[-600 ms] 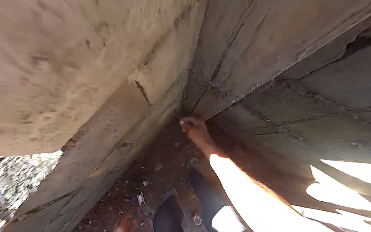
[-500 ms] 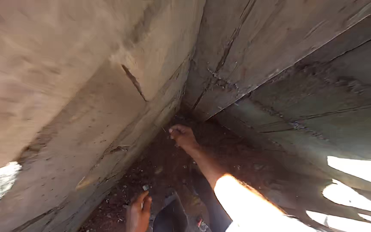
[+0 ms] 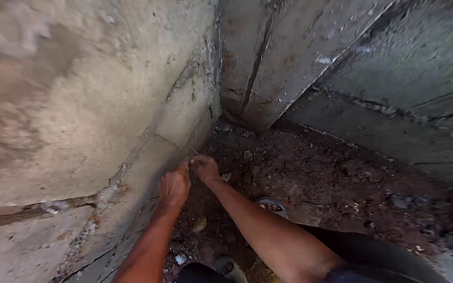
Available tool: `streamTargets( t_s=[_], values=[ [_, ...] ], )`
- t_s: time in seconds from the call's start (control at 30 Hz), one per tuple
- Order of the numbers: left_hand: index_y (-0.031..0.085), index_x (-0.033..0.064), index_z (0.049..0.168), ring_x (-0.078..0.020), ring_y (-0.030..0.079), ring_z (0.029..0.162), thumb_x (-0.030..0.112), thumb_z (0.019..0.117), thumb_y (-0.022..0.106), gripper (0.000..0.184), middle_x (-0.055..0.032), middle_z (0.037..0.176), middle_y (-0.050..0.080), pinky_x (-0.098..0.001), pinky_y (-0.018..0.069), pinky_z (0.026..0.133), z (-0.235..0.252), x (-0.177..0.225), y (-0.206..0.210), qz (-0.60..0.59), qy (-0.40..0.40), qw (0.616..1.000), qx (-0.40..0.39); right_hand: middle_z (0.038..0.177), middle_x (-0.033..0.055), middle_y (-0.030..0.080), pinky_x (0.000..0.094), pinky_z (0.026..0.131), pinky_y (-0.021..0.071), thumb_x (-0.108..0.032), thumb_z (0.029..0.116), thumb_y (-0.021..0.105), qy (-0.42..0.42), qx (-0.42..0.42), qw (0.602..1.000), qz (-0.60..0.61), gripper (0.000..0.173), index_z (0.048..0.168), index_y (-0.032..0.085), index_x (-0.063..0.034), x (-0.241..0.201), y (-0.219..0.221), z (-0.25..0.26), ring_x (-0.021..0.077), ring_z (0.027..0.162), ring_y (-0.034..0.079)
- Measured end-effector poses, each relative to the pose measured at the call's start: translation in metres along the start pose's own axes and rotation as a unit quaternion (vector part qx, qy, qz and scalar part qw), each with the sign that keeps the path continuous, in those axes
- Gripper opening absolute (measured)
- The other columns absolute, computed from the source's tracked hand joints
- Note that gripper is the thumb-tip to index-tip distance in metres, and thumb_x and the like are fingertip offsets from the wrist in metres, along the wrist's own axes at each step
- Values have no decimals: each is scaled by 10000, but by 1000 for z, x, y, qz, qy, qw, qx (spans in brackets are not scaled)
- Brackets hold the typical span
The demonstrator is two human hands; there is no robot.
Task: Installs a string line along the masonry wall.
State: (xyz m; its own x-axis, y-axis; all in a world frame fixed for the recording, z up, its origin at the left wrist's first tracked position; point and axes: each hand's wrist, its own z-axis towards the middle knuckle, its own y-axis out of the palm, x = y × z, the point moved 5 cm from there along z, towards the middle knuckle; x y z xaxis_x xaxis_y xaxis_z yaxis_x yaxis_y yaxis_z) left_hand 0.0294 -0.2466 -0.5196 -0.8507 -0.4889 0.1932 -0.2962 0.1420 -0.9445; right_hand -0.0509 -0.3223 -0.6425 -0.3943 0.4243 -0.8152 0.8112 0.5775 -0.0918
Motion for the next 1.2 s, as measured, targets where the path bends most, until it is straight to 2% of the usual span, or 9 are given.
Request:
streamTargets(
  t_s=[0.13, 0.3, 0.67, 0.73, 0.83, 0.9, 1.07, 1.13, 1.2],
  values=[
    [597, 210, 1451, -406, 719, 931, 236, 1084, 472, 388, -178, 1101, 736, -615, 572, 756, 26, 1, 28, 58, 20, 998, 14, 1078, 139, 733, 562, 931, 541, -208, 1041, 580, -35, 26, 999, -10, 219, 1122, 738, -79, 18, 3, 22, 297, 1025, 696],
    [671, 71, 1164, -441, 717, 868, 222, 1073, 465, 272, -216, 924, 721, -623, 557, 711, 51, -1, 32, 94, -53, 994, 29, 1054, 128, 739, 539, 906, 562, -192, 1029, 591, -40, 22, 998, 35, 219, 1154, 727, -75, 28, 3, 36, 278, 988, 708],
    [645, 59, 1150, -429, 722, 867, 224, 1076, 462, 257, -210, 889, 717, -614, 559, 730, 52, -1, 34, 78, -65, 993, 59, 968, 109, 735, 416, 861, 584, -187, 1045, 605, -83, -51, 983, 156, 221, 1134, 711, -15, 22, 2, 33, 203, 893, 708],
    [649, 62, 1138, -418, 722, 863, 234, 1079, 459, 262, -204, 884, 715, -615, 560, 735, 51, -5, 36, 41, -67, 994, 69, 987, 106, 709, 368, 813, 579, -148, 1032, 614, -48, -59, 952, 298, 198, 1130, 686, 8, 24, 1, 29, 181, 885, 680],
    [676, 65, 1126, -349, 720, 839, 204, 1067, 473, 253, -151, 878, 726, -592, 564, 755, 46, -11, 46, -86, -65, 989, 97, 1203, 96, 676, 429, 960, 536, -141, 1028, 549, 9, -99, 861, 498, 202, 1172, 649, -41, 24, 8, 21, 221, 1130, 637],
    [678, 78, 1117, -265, 724, 820, 198, 1061, 483, 236, -96, 893, 742, -529, 590, 768, 38, -12, 54, -209, -67, 970, 102, 1226, 86, 680, 413, 982, 529, -169, 1050, 528, 11, -110, 817, 566, 219, 1196, 649, -59, 20, 15, 16, 209, 1142, 636],
    [661, 40, 1177, -209, 716, 749, 243, 1099, 479, 283, -118, 945, 738, -425, 610, 732, 19, 1, 62, -432, -89, 893, 92, 956, 60, 703, 312, 751, 583, -185, 1048, 565, 22, -80, 793, 604, 215, 1191, 677, -70, 10, 23, -1, 143, 825, 677],
    [682, 59, 1156, -165, 658, 625, 273, 1090, 521, 277, -83, 860, 726, -352, 574, 603, 17, 2, 59, -424, -86, 896, 94, 888, 49, 690, 260, 621, 544, -184, 1027, 604, 29, -47, 810, 584, 197, 1157, 703, -74, 6, 23, -5, 112, 708, 639],
    [711, 64, 1098, -137, 575, 535, 252, 1086, 534, 259, -53, 761, 687, -312, 505, 511, 20, -2, 56, -396, -83, 909, 104, 945, 61, 715, 278, 694, 562, -150, 1002, 651, 11, -12, 834, 552, 174, 1120, 728, -47, 3, 20, -5, 122, 791, 662]
  ],
)
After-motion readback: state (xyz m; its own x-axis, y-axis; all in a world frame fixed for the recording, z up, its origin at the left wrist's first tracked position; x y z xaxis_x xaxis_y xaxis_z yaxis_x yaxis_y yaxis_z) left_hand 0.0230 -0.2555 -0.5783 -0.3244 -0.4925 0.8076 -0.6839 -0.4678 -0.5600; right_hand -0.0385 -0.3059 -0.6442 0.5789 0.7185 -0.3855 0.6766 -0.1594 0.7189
